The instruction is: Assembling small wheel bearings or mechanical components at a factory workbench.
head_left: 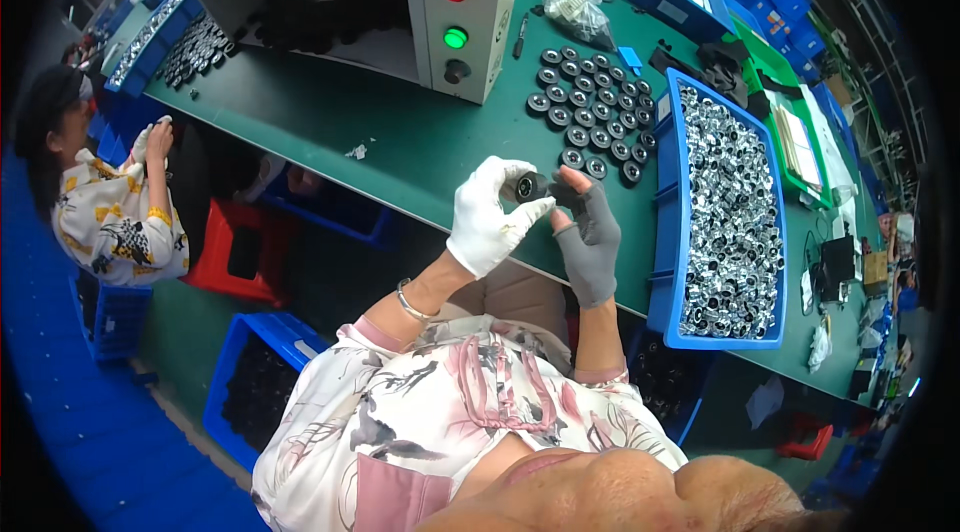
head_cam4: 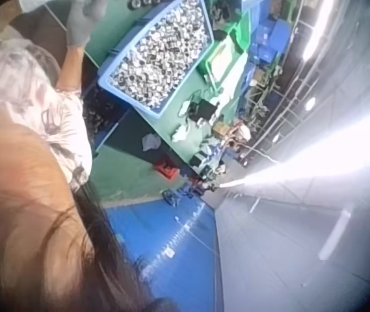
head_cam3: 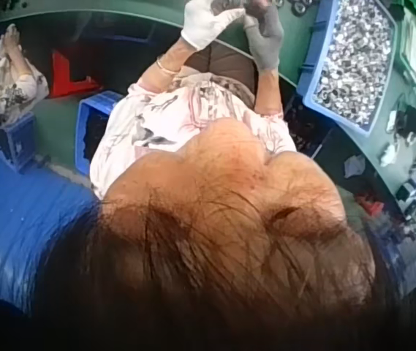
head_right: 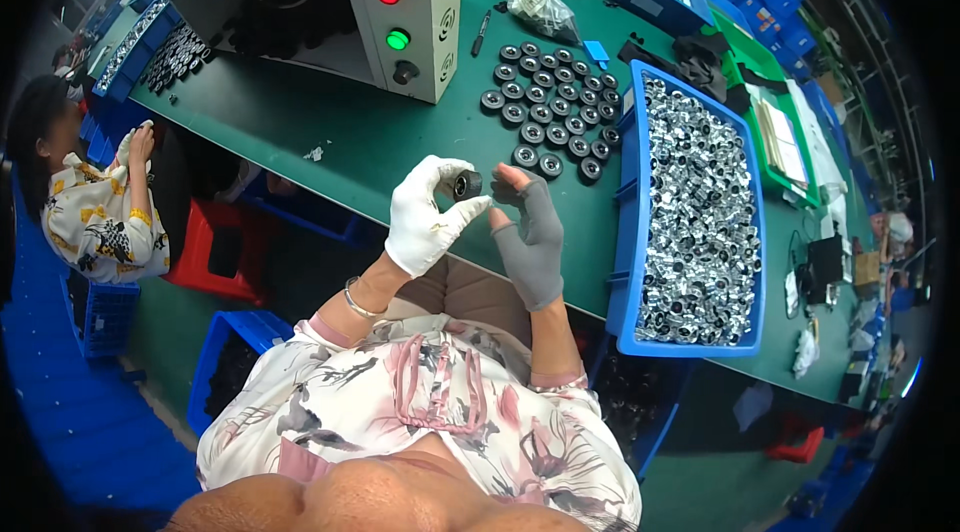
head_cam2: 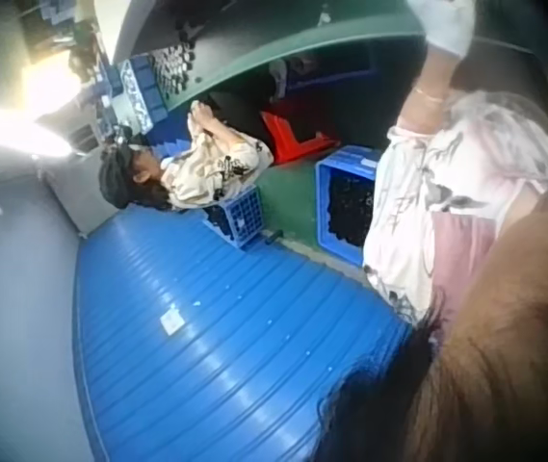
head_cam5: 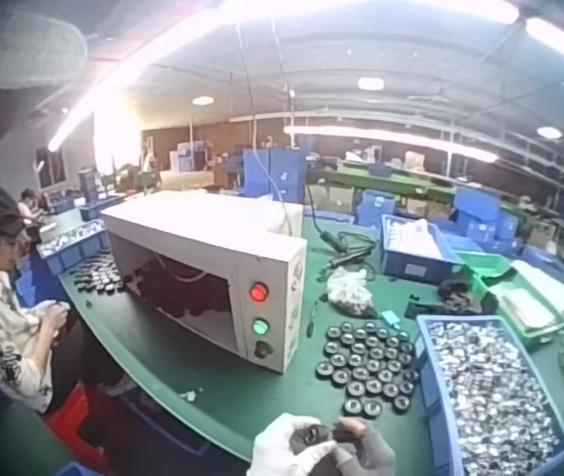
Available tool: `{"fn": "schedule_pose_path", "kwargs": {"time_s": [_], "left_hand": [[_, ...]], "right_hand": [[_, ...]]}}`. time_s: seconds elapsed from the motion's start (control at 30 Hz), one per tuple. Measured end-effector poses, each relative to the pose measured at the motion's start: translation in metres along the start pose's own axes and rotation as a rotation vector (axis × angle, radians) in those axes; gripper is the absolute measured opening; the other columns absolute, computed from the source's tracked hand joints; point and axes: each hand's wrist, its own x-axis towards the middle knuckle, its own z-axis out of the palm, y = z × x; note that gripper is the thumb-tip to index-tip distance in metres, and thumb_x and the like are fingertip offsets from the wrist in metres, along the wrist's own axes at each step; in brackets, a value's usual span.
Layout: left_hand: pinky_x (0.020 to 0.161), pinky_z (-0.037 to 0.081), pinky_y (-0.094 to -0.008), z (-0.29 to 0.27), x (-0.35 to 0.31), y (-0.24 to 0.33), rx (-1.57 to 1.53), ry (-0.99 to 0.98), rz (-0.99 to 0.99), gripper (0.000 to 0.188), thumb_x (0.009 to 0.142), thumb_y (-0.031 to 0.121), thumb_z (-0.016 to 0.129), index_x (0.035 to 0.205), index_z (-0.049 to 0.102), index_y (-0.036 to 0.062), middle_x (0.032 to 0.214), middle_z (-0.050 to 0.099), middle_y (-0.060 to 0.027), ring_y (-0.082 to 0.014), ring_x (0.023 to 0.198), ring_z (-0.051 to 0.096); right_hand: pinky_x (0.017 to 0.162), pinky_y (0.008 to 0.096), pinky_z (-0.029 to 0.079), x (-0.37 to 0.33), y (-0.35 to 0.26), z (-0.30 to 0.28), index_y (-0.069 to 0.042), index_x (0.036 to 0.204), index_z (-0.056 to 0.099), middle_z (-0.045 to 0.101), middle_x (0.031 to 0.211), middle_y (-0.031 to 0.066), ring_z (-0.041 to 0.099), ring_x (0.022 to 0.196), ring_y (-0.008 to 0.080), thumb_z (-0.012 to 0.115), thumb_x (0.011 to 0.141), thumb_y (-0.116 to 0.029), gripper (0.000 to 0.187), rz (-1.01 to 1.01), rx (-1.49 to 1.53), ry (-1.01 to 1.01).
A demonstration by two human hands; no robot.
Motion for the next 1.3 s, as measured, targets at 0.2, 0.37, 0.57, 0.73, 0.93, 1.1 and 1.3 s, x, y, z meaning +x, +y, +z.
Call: {"fn": "schedule_pose_path", "kwargs": {"time_s": [0.2,0.37,0.57,0.73,0.93,1.1,1.3], "left_hand": [[0.069,0.054,-0.0293,0.001,0.008,-0.011,0.153,0.035,0.189,0.036,0.072,0.002,0.087,0.103,0.068,0.0018,0.088,0.064,-0.007,-0.0167,0.075,0.064],[0.066,0.052,-0.0328,-0.008,0.014,-0.019,0.258,0.049,0.265,0.037,0.069,0.003,0.087,0.101,0.068,0.0027,0.084,0.062,-0.0085,-0.0221,0.07,0.062],[0.067,0.052,-0.0406,-0.014,0.011,-0.031,0.226,0.022,0.292,0.032,0.074,0.013,0.085,0.099,0.069,0.0033,0.083,0.063,-0.0128,-0.0321,0.073,0.063],[0.076,0.053,-0.0443,-0.013,0.002,-0.039,0.209,-0.007,0.211,0.04,0.072,0.011,0.083,0.108,0.067,0.0038,0.093,0.064,-0.0143,-0.0362,0.083,0.064],[0.08,0.055,-0.0433,-0.017,0.003,-0.042,0.142,-0.024,0.155,0.046,0.075,0.012,0.082,0.118,0.067,0.0023,0.101,0.066,-0.0166,-0.0376,0.09,0.067],[0.082,0.055,-0.0434,-0.025,0.008,-0.044,-0.073,-0.129,0.144,0.036,0.085,0.013,0.077,0.117,0.066,-0.0004,0.103,0.066,-0.0178,-0.0387,0.092,0.066],[0.083,0.054,-0.0447,-0.029,0.008,-0.05,-0.124,-0.369,0.16,0.028,0.095,0.019,0.07,0.114,0.066,-0.0016,0.103,0.066,-0.0174,-0.0394,0.094,0.065]], "right_hand": [[0.09,0.0249,0.048,0.003,0.0,-0.004,0.004,0.126,0.065,0.069,0.112,0.0053,0.061,0.101,0.0108,0.062,0.096,-0.003,0.03,0.257,0.045,0.045],[0.086,0.0228,0.047,0.017,0.0,0.011,0.004,0.122,0.067,0.069,0.109,0.004,0.06,0.098,0.009,0.066,0.095,-0.007,0.029,0.287,0.076,0.072],[0.088,0.0255,0.049,0.018,0.006,0.028,0.005,0.128,0.063,0.067,0.106,0.0056,0.062,0.097,0.0117,0.072,0.09,-0.006,0.04,0.415,0.19,0.098],[0.088,0.0262,0.049,0.014,0.003,0.032,0.006,0.125,0.064,0.067,0.106,0.007,0.063,0.097,0.0137,0.071,0.09,-0.006,0.038,0.397,0.081,0.116],[0.094,0.029,0.048,0.019,-0.003,0.043,0.009,0.124,0.062,0.068,0.112,0.0111,0.064,0.102,0.0174,0.067,0.091,-0.004,0.036,0.376,0.056,0.13],[0.098,0.0305,0.047,0.015,0.004,0.024,0.011,0.123,0.063,0.066,0.12,0.0115,0.062,0.111,0.0182,0.06,0.095,0.001,0.029,0.28,0.1,0.033],[0.085,0.0324,0.049,0.021,-0.01,0.024,-0.003,0.114,0.073,0.059,0.104,0.0102,0.062,0.092,0.0243,0.066,0.07,0.015,0.048,-0.18,-0.531,-0.093]]}}
